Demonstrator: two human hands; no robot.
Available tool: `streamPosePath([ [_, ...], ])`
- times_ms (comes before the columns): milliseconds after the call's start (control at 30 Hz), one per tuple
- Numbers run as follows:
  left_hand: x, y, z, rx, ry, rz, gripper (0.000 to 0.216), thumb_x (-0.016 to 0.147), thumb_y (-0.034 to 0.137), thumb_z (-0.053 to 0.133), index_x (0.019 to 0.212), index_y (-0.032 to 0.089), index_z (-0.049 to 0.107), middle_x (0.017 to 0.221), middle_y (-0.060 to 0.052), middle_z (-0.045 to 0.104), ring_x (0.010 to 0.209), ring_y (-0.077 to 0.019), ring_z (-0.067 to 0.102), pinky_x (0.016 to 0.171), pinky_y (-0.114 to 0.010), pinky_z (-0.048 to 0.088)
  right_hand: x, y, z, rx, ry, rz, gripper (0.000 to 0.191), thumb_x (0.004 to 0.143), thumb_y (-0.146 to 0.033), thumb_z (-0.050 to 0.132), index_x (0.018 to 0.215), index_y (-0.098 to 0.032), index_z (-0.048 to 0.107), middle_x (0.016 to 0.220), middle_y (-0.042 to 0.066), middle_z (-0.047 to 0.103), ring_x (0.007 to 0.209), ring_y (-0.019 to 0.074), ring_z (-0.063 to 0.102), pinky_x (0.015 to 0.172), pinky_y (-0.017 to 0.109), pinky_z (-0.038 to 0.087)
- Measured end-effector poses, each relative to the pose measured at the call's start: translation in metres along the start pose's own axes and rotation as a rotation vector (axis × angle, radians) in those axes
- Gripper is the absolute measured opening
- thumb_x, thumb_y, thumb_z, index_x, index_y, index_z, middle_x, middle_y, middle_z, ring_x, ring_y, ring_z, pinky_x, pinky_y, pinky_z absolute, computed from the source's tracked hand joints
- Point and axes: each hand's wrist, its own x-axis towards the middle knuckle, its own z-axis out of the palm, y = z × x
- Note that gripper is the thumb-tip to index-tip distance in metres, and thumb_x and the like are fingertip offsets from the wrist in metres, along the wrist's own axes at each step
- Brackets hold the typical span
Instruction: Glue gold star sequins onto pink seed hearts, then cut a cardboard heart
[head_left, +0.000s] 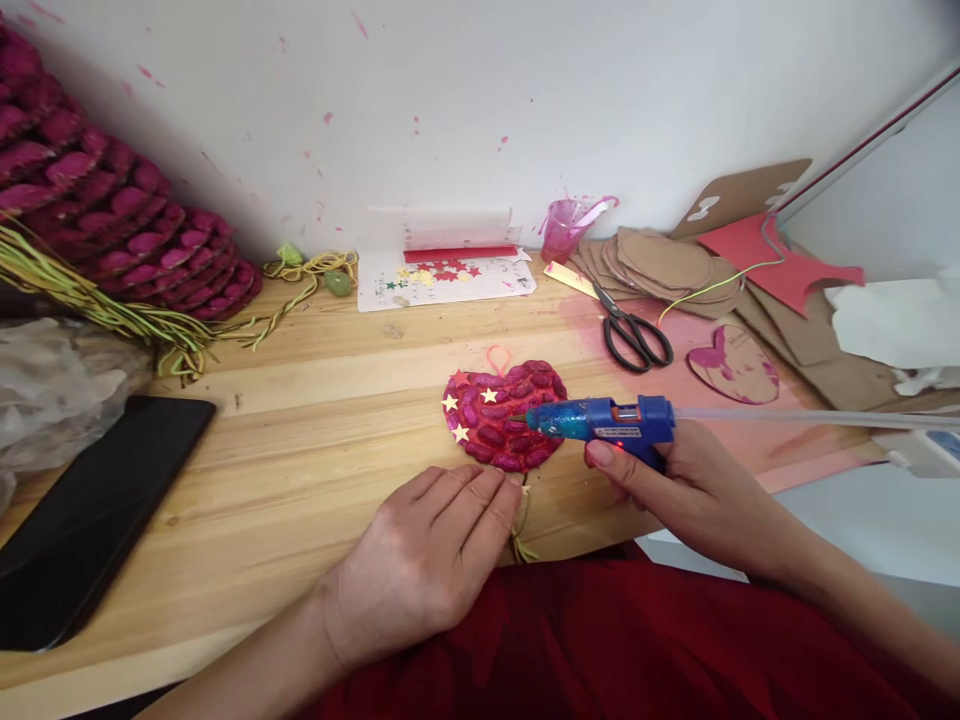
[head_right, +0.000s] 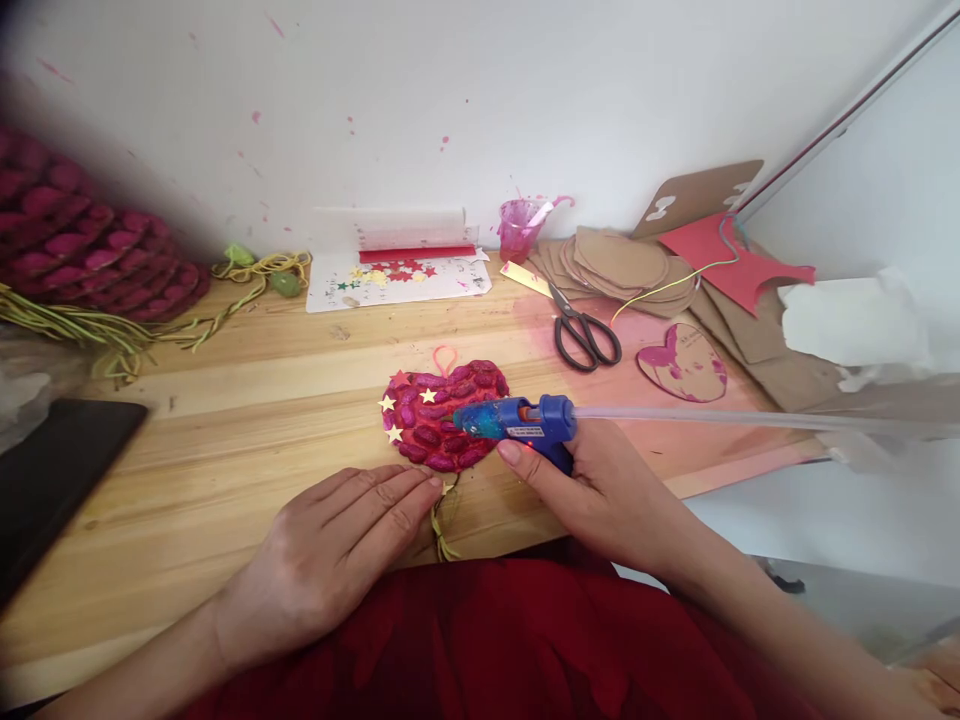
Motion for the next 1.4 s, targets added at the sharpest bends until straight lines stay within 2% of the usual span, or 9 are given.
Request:
streamPosePath([
  [167,-0.001,-0.0011,0.0001,0.009,0.002,-0.011,0.031,0.098,0.009,0.041,0.117,0.006,0.066,0.114,-0.013,0.074,0.099,-0.0236,0.07,0.079,-0.037,0.058,-0.0004,-0.0032,-0.0024,-0.056,-0.013,-0.047,0.029,0.098,-0.044,0.05,0.084,-0.023,0.065,0.071,-0.001,0.062,0.065,0.0166,0.052,0.059,0.028,0.038],
  [333,-0.0003,-0.0015,-0.0005,0.016,-0.004,-0.021,0.031,0.099,0.009,0.041,0.117,0.006,0.066,0.114,-0.012,0.074,0.097,-0.0238,0.07,0.078,-0.037,0.057,-0.0012,-0.0023,-0.0009,-0.113,-0.018,-0.029,0.034,0.097,-0.045,0.051,0.075,-0.022,0.062,0.065,-0.002,0.061,0.061,0.0163,0.05,0.055,0.029,0.035],
  [533,-0.0006,-0.0015,0.0004,0.004,0.004,-0.022,0.031,0.098,0.009,0.042,0.117,0.005,0.066,0.114,-0.014,0.074,0.097,-0.0247,0.07,0.077,-0.037,0.056,-0.0014,-0.0034,-0.0006,-0.131,-0.007,-0.045,0.032,0.096,-0.046,0.052,0.077,-0.023,0.064,0.065,-0.001,0.061,0.061,0.0173,0.051,0.055,0.03,0.036],
  [667,-0.0011,-0.0016,0.0015,0.002,-0.007,-0.026,0.031,0.099,0.009,0.041,0.118,0.005,0.066,0.115,-0.014,0.073,0.098,-0.0242,0.069,0.077,-0.037,0.056,-0.0016,-0.0026,-0.0013,-0.146,-0.019,-0.043,0.033,0.097,-0.048,0.048,0.088,-0.024,0.068,0.069,0.001,0.064,0.064,0.0193,0.053,0.06,0.031,0.04],
  [833,-0.0013,-0.0013,0.0017,0.007,-0.005,-0.025,0.03,0.098,0.009,0.043,0.117,0.005,0.066,0.114,-0.014,0.074,0.098,-0.0247,0.07,0.077,-0.037,0.056,-0.0016,-0.002,-0.0011,-0.144,-0.021,-0.004,0.035,0.095,-0.051,0.051,0.086,-0.023,0.07,0.069,0.002,0.066,0.064,0.0205,0.056,0.058,0.031,0.04],
  [1133,-0.0013,-0.0019,0.0023,0.0,-0.02,-0.022,0.03,0.097,0.009,0.043,0.118,0.004,0.065,0.116,-0.015,0.073,0.098,-0.0255,0.069,0.076,-0.038,0.057,0.0004,-0.0041,-0.0005,-0.141,-0.013,-0.052,0.031,0.097,-0.046,0.05,0.087,-0.023,0.067,0.076,0.001,0.07,0.068,0.0206,0.059,0.063,0.032,0.043],
  [1267,-0.0008,-0.0018,0.0018,0.003,-0.011,-0.023,0.031,0.097,0.01,0.042,0.117,0.005,0.065,0.114,-0.016,0.073,0.096,-0.0243,0.069,0.075,-0.037,0.058,0.0008,-0.0042,-0.0003,-0.163,-0.007,-0.053,0.033,0.098,-0.048,0.047,0.084,-0.023,0.066,0.07,0.001,0.067,0.064,0.0195,0.056,0.059,0.031,0.041],
  [1400,-0.0004,-0.0017,0.0011,0.003,-0.008,-0.018,0.032,0.098,0.009,0.041,0.118,0.005,0.065,0.113,-0.015,0.073,0.097,-0.0234,0.069,0.076,-0.036,0.058,-0.0003,-0.0029,0.0007,-0.15,-0.016,-0.062,0.03,0.098,-0.046,0.048,0.087,-0.024,0.065,0.078,0.001,0.07,0.07,0.0205,0.059,0.063,0.031,0.042],
])
